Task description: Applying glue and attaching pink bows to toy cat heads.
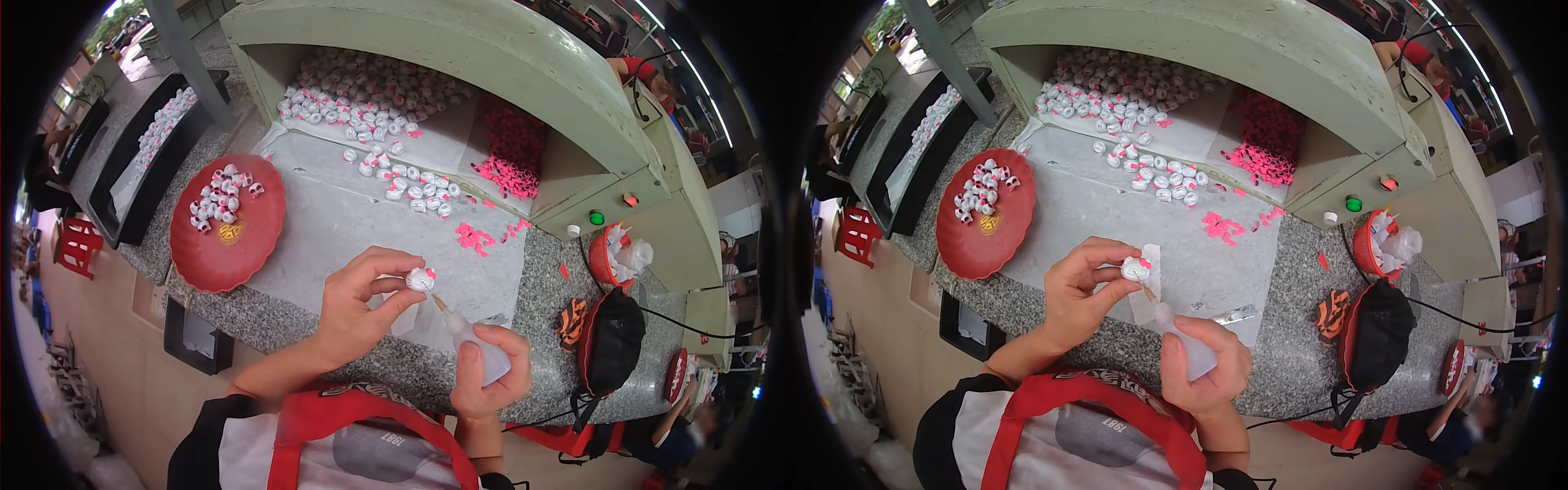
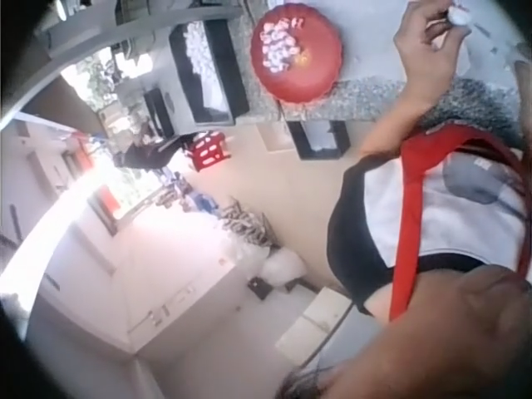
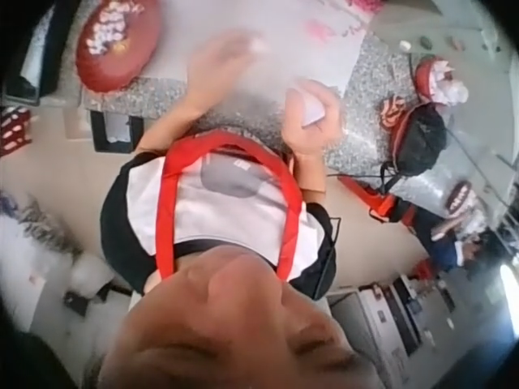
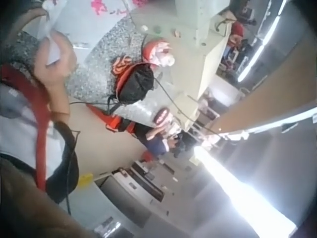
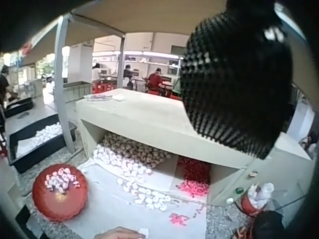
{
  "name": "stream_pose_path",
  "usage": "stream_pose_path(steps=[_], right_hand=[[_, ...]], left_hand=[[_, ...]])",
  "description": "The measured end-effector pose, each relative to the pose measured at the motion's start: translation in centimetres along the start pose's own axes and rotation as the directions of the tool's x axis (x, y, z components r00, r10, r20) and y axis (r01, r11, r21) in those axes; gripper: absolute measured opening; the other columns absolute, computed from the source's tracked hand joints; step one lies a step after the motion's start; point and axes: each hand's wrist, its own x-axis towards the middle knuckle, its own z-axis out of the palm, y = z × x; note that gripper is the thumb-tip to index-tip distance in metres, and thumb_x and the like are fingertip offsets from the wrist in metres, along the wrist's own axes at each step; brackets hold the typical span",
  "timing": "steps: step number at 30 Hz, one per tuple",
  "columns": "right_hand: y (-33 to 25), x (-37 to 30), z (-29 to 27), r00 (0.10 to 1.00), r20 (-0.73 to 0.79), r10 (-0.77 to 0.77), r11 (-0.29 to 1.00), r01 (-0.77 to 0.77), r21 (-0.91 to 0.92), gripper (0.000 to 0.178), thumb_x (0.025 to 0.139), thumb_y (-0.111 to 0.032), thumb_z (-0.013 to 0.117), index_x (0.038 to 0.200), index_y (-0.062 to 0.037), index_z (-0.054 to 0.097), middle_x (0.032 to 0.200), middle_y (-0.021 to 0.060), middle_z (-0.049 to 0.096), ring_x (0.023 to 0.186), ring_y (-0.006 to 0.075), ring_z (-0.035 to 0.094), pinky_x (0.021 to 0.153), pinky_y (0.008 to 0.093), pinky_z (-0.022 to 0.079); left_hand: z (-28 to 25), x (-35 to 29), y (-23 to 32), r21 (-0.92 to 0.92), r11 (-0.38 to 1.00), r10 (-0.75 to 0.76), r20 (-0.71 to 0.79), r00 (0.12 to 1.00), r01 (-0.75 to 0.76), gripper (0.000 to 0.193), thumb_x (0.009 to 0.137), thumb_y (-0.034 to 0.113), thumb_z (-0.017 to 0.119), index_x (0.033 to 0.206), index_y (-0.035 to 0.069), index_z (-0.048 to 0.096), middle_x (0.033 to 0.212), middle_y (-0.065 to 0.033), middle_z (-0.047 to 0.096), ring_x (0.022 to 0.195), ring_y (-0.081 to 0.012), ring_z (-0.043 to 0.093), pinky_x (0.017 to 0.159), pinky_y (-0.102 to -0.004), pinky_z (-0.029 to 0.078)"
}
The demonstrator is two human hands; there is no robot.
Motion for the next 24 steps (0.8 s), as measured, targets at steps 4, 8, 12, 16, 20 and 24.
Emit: stream_pose_path(steps=[4,8,12,16,20,24], right_hand=[[0.4,0.0,0.0,1.000,-0.002,0.015,1.000,-0.015,0.026,0.018,0.072,-0.008,0.059,0.087,0.0011,0.054,0.078,0.0095,0.056,0.068,0.0130,0.053,0.061,0.0229,0.043],[0.3,0.2,0.1,0.999,0.018,0.037,0.999,-0.038,0.035,0.016,0.072,-0.008,0.060,0.085,0.0004,0.055,0.075,0.0089,0.058,0.063,0.0122,0.054,0.057,0.0228,0.043],[0.2,0.7,0.1,0.999,0.030,-0.016,0.999,0.015,0.031,0.015,0.071,-0.008,0.060,0.083,-0.0005,0.056,0.072,0.0088,0.059,0.060,0.0123,0.054,0.055,0.0231,0.043],[0.1,0.9,0.0,0.997,0.069,-0.019,1.000,0.018,0.014,0.014,0.071,-0.009,0.061,0.081,-0.0010,0.056,0.070,0.0090,0.059,0.059,0.0136,0.055,0.054,0.0237,0.044],[-0.1,0.9,0.0,0.999,0.032,0.009,1.000,-0.008,-0.018,0.013,0.070,-0.009,0.061,0.080,-0.0013,0.057,0.071,0.0090,0.060,0.060,0.0145,0.056,0.055,0.0242,0.044],[0.4,1.1,-0.2,0.993,0.065,-0.093,0.995,0.096,-0.035,0.019,0.064,-0.001,0.063,0.082,0.0001,0.056,0.071,0.0099,0.062,0.057,0.0206,0.061,0.053,0.0270,0.048]], left_hand=[[0.1,0.1,0.2,0.016,1.000,0.006,0.002,1.000,-0.006,0.029,0.071,-0.011,0.058,0.099,-0.003,0.056,0.100,-0.0115,0.052,0.091,-0.0181,0.057,0.078,-0.0265,0.051],[0.0,0.2,0.1,0.032,0.999,0.003,0.042,0.999,-0.004,0.029,0.071,-0.013,0.056,0.099,-0.007,0.052,0.101,-0.0163,0.050,0.094,-0.0226,0.054,0.081,-0.0320,0.050],[-0.1,0.2,0.0,0.046,0.999,0.027,0.017,0.999,-0.028,0.028,0.071,-0.011,0.058,0.097,-0.001,0.058,0.099,-0.0121,0.053,0.091,-0.0178,0.056,0.078,-0.0260,0.050],[-0.5,0.3,0.0,0.070,0.997,0.031,0.007,1.000,-0.031,0.027,0.071,-0.012,0.058,0.096,-0.002,0.058,0.100,-0.0122,0.053,0.092,-0.0177,0.056,0.079,-0.0261,0.050],[-0.7,0.2,-0.1,-0.033,0.998,-0.047,0.038,0.998,0.049,0.028,0.072,-0.014,0.056,0.098,-0.007,0.053,0.103,-0.0168,0.050,0.095,-0.0224,0.054,0.081,-0.0308,0.049],[-0.8,0.6,0.3,-0.183,0.963,-0.191,0.055,0.980,0.198,0.030,0.071,-0.013,0.057,0.100,-0.007,0.051,0.102,-0.0168,0.054,0.094,-0.0212,0.056,0.080,-0.0303,0.049]])
